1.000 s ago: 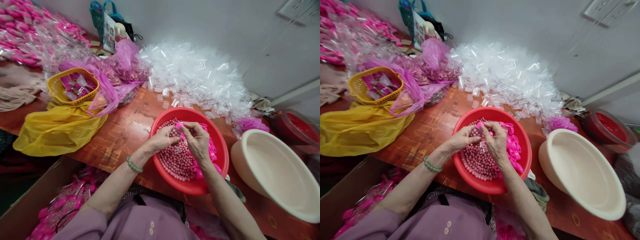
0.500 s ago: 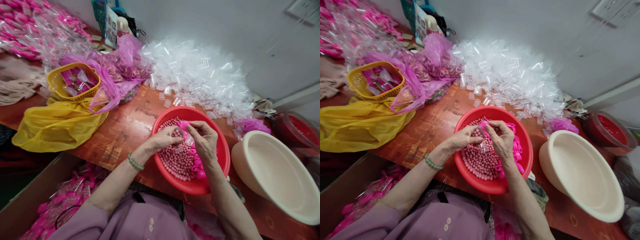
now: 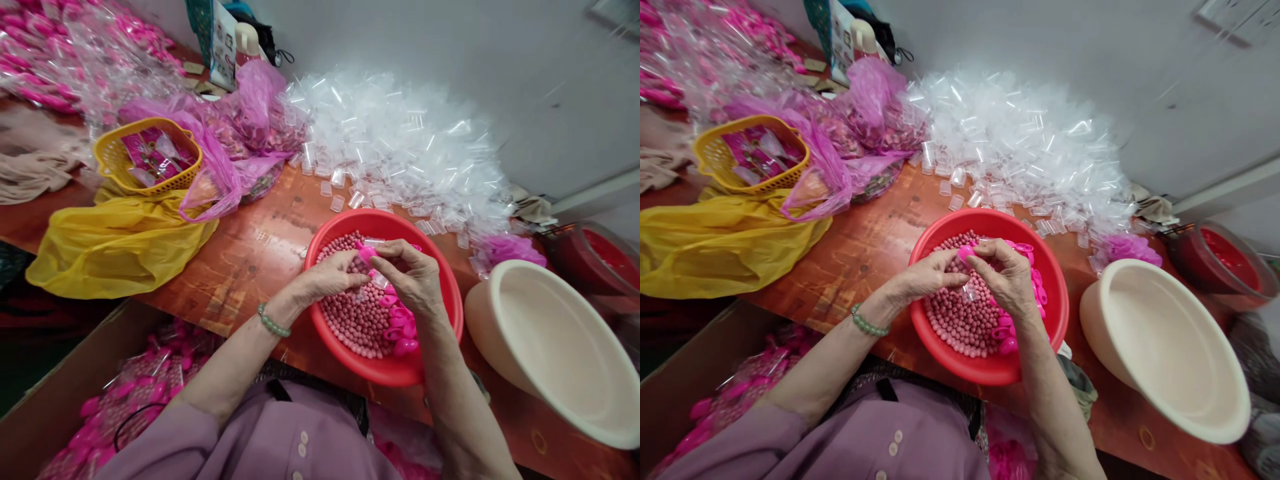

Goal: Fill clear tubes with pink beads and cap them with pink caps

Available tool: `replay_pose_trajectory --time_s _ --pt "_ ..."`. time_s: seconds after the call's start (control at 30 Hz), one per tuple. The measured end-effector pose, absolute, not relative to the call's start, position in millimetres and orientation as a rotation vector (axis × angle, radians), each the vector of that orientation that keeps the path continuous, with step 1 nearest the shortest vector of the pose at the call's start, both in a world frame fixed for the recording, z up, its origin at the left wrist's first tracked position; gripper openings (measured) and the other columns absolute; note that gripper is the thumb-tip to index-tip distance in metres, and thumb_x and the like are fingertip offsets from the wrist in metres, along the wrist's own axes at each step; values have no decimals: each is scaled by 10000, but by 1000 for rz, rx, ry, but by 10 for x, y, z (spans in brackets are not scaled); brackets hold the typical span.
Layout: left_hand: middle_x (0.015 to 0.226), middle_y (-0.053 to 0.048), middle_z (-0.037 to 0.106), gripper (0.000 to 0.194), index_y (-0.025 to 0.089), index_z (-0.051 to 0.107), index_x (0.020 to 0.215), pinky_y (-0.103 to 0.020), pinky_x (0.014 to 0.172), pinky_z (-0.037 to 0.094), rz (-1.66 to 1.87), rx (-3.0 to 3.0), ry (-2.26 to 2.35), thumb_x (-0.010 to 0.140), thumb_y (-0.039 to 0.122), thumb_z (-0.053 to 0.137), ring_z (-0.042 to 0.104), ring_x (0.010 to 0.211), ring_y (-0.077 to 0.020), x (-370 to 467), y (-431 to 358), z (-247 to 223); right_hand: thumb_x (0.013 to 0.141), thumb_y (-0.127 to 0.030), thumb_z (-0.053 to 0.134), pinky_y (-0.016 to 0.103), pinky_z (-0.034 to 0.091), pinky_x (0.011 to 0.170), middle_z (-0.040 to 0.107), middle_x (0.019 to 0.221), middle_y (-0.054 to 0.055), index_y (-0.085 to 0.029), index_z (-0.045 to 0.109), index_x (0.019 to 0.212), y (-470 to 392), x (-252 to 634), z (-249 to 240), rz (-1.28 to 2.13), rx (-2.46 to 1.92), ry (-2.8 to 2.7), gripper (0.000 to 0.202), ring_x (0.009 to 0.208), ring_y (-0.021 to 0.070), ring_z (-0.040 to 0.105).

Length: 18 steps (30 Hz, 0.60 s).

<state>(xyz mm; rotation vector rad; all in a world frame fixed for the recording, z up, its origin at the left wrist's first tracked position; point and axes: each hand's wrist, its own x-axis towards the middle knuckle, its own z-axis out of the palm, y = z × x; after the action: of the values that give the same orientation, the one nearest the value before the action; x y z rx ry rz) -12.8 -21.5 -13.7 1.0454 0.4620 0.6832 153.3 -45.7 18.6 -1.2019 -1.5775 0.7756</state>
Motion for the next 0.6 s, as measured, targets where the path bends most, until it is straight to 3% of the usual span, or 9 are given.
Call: replay_pose_trajectory --time_s 0.13,0.4,0.53,0.6 --pt "673 42 493 180 166 520 830 -269 600 350 655 1136 499 739 156 675 463 593 -101 -125 -206 -152 790 -348 794 301 530 768 684 879 11 -222 709 913 -457 1588 174 822 -1193 -1639 195 801 145 636" --pt "714 31 510 166 159 559 891 -284 697 409 611 1181 532 749 109 631 512 694 -125 -119 -192 -146 799 -370 780 277 514 689 642 785 -8 -217 667 837 -471 1557 179 782 -1203 -1689 194 726 137 602" --pt "714 38 515 194 153 558 864 -253 648 391 605 1152 556 715 72 651 486 650 -98 -131 -202 -130 826 -368 754 299 523 714 656 784 1 -212 666 831 -500 1547 163 682 -1259 -1748 178 728 146 609" --pt "696 44 515 219 154 559 847 -237 610 371 604 1089 520 703 127 721 469 613 -84 -139 -210 -116 873 -382 697 317 542 737 679 833 15 -215 665 887 -524 1538 147 667 -1259 -1763 171 756 158 637"
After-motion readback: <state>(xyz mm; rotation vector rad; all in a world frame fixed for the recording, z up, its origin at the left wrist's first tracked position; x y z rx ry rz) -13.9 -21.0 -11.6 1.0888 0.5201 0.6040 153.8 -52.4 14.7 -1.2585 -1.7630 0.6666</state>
